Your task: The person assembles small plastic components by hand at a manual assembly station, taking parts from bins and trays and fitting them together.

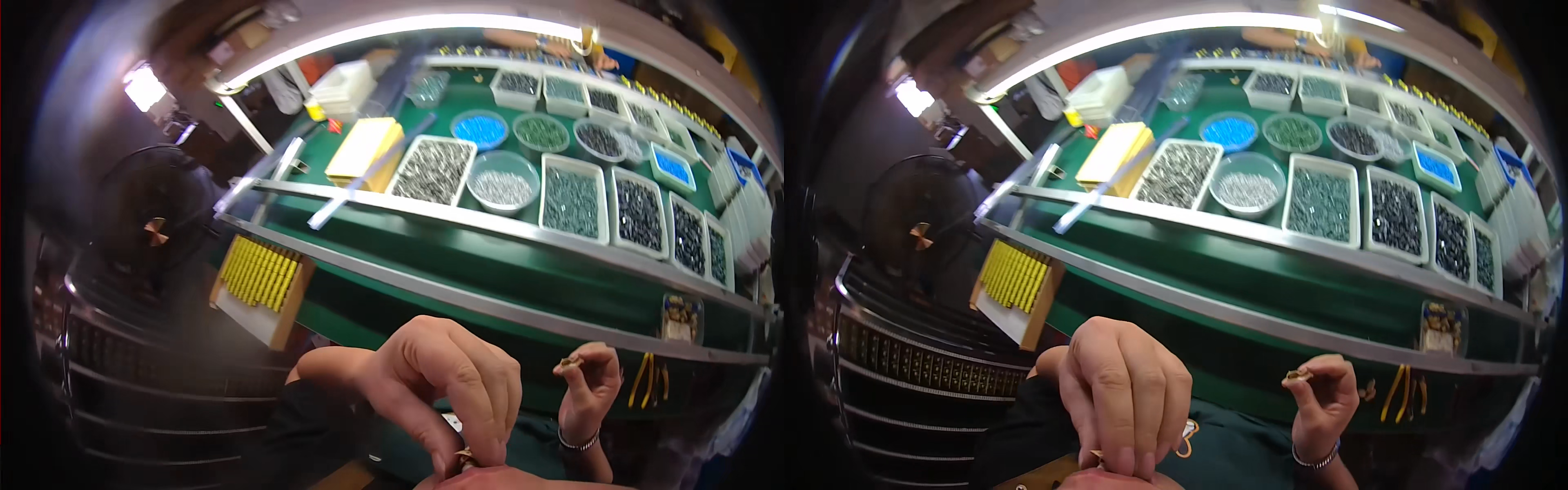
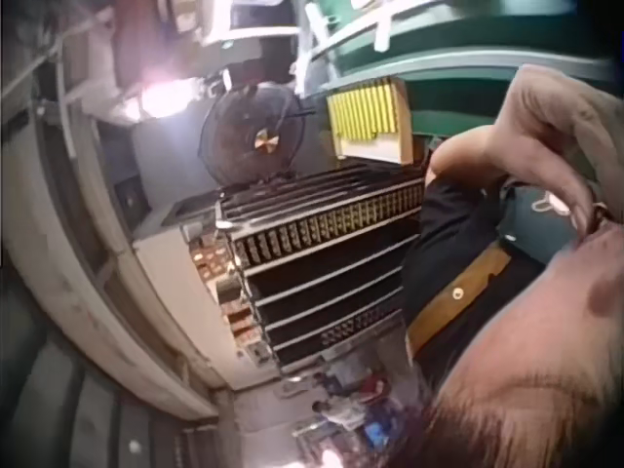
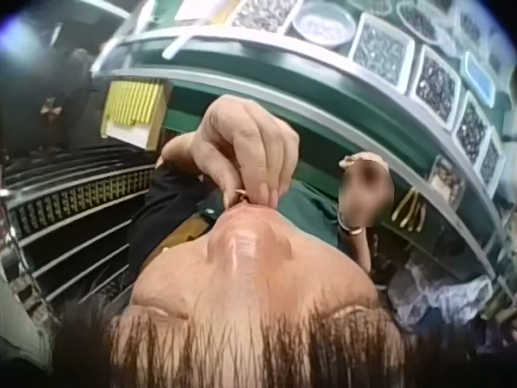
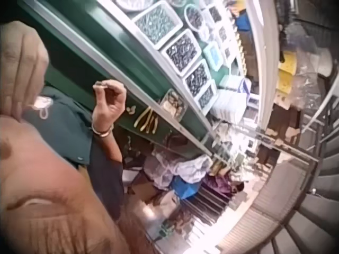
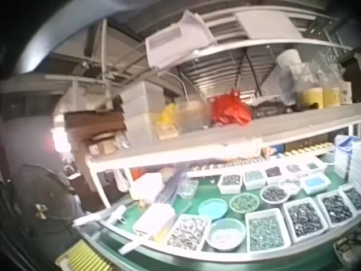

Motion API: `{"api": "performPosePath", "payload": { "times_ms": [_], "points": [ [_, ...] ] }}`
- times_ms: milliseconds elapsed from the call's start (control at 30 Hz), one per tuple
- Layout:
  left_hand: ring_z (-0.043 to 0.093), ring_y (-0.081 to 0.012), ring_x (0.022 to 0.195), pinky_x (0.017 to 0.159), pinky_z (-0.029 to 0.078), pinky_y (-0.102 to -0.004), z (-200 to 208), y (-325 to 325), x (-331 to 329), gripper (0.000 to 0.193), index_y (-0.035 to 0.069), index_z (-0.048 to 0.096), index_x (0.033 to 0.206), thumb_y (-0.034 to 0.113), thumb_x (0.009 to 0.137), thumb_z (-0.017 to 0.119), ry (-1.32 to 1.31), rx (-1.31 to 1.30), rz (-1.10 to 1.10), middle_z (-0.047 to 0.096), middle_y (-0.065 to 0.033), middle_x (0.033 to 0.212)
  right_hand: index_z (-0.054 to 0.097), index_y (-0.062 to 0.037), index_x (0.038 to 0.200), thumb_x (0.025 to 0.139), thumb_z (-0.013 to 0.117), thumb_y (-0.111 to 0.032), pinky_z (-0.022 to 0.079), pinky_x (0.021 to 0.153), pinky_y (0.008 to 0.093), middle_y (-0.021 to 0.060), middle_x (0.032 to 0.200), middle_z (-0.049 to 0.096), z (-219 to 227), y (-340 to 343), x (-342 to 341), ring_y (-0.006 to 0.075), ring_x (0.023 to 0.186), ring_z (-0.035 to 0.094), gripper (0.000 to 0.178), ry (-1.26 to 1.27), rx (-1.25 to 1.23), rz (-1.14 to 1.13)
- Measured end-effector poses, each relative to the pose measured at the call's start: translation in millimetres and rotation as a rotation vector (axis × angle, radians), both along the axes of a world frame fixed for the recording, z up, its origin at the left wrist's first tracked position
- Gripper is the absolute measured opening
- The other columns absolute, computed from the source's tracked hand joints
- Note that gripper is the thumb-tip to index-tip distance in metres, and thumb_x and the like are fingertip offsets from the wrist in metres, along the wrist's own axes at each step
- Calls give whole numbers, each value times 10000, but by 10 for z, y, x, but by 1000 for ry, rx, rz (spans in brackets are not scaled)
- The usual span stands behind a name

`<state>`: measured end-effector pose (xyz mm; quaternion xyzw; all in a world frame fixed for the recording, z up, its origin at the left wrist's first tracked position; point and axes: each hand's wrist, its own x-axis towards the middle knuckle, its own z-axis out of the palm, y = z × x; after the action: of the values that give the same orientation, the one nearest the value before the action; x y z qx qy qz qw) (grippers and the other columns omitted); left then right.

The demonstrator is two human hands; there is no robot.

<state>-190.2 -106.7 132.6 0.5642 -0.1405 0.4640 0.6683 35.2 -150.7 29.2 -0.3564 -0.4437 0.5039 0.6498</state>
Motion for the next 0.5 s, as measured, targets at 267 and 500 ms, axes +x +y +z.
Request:
{"api": "performPosePath", "payload": {
  "times_ms": [267, 500],
  "points": [
    [645, -248, 896, 779, 573, -308, 316, -199, 60, 188, -19, 719, 962, 138, 864, 752, 87, 92, 54, 716, -167, 927, 535, -4, 1005, 806, 612, 146, 533, 694, 251, 101, 955, 557, -43, -176, 82, 147, 747, 559, 262, 132, -41, 4],
    [630, -238, 869, 799, 554, -329, 150, -100, 253, 172, -11, 709, 960, 115, 853, 756, 88, -289, -72, 713, -153, 916, 559, -4, 1037, 843, 591, 76, 517, 677, 270, 97, 904, 574, -85, -320, 179, 160, 724, 561, 212, 382, -384, 115]
  ]
}}
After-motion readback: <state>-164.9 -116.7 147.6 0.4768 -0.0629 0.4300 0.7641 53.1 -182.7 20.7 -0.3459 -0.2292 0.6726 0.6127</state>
